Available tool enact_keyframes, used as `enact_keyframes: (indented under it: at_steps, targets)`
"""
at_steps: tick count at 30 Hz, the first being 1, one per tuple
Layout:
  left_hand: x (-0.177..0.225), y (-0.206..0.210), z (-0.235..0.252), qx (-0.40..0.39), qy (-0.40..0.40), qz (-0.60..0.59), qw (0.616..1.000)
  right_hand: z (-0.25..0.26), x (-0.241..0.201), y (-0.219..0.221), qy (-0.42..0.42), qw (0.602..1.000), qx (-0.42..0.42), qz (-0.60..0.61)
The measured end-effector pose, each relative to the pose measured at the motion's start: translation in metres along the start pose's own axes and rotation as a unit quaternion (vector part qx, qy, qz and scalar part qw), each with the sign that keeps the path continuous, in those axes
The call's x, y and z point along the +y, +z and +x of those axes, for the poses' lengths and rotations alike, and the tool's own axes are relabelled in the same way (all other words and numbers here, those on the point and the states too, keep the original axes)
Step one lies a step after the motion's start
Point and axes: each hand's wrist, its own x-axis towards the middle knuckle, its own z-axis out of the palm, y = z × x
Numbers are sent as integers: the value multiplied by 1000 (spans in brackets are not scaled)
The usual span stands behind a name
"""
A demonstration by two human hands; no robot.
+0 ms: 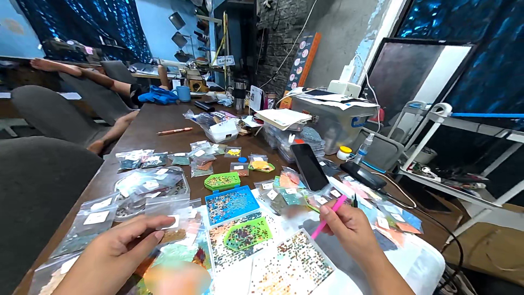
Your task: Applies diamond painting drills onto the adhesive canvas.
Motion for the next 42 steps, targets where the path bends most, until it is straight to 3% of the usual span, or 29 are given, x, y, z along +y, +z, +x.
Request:
enact_keyframes:
  at_steps: [4, 10, 16, 23, 29, 42]
  targets:
    - [2, -1, 0, -3, -7, 0, 1000, 0, -2, -1, -8, 999, 17, 26]
    - [0, -1, 0, -2, -3, -1, 1000, -2, 1, -1, -56, 997, -49, 37]
    - [-1, -1, 0, 0, -3, -2, 1000, -1, 1, 0, -44, 999, -31, 3]
    - [-2, -1, 0, -1, 5, 5, 1000, -1, 2, -2, -105, 994, -25, 31]
    - [-2, -1, 1, 0, 3, 3, 1000, -2, 4, -1, -69, 994, -81, 2]
    - [-2, -1, 0, 4, 0, -2, 1000, -2, 2, -1, -55, 997, -47, 39]
